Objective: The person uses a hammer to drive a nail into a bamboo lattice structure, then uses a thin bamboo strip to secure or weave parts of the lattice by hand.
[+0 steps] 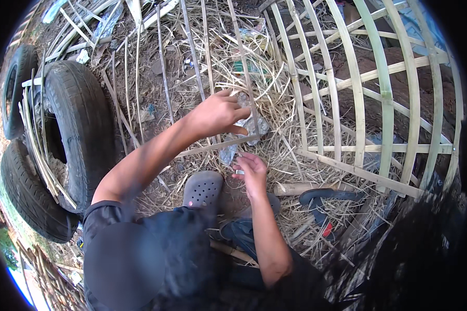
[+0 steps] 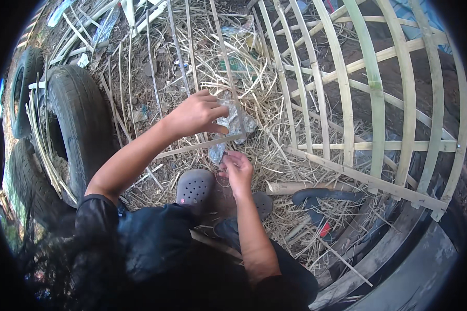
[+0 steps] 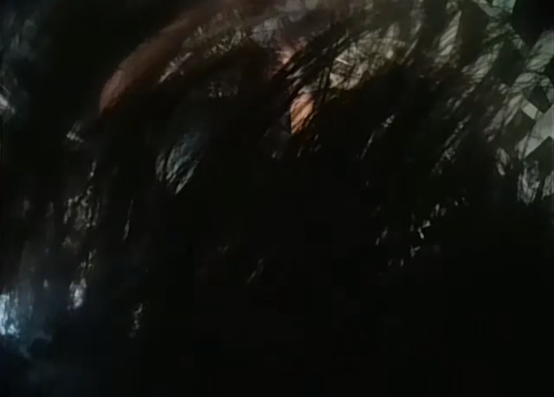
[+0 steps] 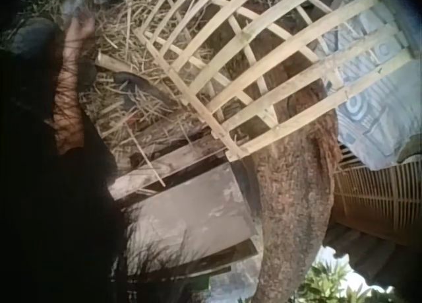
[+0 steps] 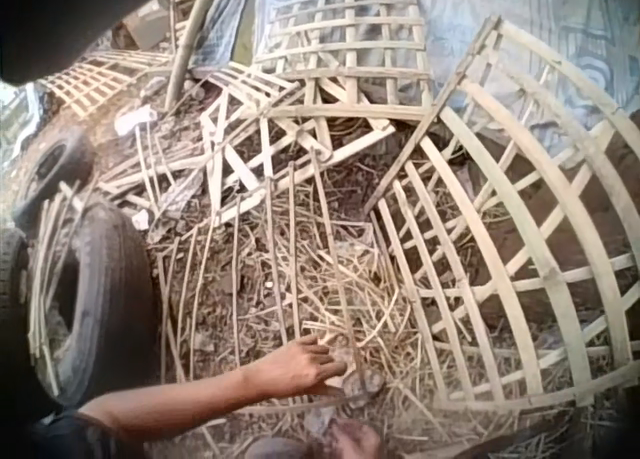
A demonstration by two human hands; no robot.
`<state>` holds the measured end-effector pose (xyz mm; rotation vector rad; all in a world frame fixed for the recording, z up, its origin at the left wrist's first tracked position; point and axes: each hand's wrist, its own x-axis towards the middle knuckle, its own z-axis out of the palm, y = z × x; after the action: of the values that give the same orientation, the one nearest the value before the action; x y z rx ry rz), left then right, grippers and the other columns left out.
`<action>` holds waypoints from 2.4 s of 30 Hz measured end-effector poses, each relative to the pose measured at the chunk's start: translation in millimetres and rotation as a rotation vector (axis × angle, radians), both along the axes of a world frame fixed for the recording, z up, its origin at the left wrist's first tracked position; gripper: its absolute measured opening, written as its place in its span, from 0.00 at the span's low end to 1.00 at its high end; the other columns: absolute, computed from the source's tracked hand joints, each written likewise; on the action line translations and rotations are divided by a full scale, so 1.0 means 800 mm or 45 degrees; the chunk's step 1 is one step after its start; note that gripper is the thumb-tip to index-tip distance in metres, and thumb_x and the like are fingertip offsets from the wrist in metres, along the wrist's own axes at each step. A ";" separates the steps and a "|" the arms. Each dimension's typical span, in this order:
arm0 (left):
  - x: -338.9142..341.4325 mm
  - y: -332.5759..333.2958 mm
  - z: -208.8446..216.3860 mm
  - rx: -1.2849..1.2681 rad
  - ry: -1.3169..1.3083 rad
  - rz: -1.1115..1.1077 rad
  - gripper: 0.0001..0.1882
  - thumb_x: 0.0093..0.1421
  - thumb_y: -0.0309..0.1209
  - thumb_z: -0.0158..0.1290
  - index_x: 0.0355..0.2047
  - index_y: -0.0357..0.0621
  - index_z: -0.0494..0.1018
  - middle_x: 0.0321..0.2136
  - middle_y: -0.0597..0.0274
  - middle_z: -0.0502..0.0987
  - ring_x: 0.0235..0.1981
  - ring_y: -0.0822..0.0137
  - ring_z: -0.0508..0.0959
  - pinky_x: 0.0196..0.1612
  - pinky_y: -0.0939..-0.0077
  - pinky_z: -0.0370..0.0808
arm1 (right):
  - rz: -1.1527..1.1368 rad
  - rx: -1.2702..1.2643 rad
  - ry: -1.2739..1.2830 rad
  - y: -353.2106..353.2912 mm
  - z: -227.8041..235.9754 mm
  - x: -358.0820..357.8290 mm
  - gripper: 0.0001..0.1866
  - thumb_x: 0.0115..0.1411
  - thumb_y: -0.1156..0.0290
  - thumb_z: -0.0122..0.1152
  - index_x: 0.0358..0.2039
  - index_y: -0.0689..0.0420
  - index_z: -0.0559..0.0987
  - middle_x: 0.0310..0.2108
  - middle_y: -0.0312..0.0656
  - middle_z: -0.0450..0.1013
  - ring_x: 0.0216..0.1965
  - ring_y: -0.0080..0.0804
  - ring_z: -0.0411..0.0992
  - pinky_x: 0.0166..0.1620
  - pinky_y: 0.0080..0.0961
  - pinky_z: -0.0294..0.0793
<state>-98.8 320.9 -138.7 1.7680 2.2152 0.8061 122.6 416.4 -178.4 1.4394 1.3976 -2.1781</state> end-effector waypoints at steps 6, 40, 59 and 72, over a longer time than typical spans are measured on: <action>0.055 -0.068 0.019 -0.182 -0.340 0.346 0.20 0.53 0.46 0.60 0.23 0.42 0.67 0.19 0.57 0.71 0.26 0.56 0.74 0.31 0.61 0.70 | -0.007 0.128 0.140 0.020 0.013 0.014 0.12 0.58 0.75 0.59 0.43 0.63 0.72 0.32 0.41 0.73 0.26 0.23 0.73 0.21 0.18 0.75; 0.364 -0.101 0.368 -0.391 -0.556 -0.030 0.38 0.46 0.20 0.61 0.51 0.35 0.48 0.34 0.49 0.76 0.35 0.52 0.79 0.41 0.66 0.75 | -0.065 0.753 1.346 -0.076 0.346 0.235 0.09 0.54 0.75 0.64 0.36 0.60 0.78 0.29 0.39 0.71 0.32 0.28 0.72 0.35 0.24 0.70; 0.371 -0.060 0.396 -0.111 -0.151 -0.192 0.14 0.39 0.31 0.65 0.23 0.37 0.73 0.20 0.56 0.72 0.26 0.57 0.74 0.30 0.66 0.71 | -0.016 0.944 1.021 -0.057 0.360 0.270 0.11 0.49 0.71 0.70 0.19 0.60 0.76 0.20 0.39 0.72 0.22 0.33 0.73 0.26 0.28 0.70; 0.353 -0.060 0.385 -0.111 -0.261 -0.365 0.13 0.40 0.29 0.65 0.24 0.40 0.74 0.23 0.62 0.73 0.28 0.59 0.73 0.36 0.67 0.69 | 0.006 0.786 0.951 -0.057 0.374 0.275 0.09 0.48 0.71 0.72 0.24 0.60 0.78 0.19 0.37 0.70 0.20 0.21 0.70 0.23 0.20 0.68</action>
<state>183.4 272.7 169.6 1.8152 1.7893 0.7739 342.9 370.6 120.7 0.7089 2.4722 -2.5303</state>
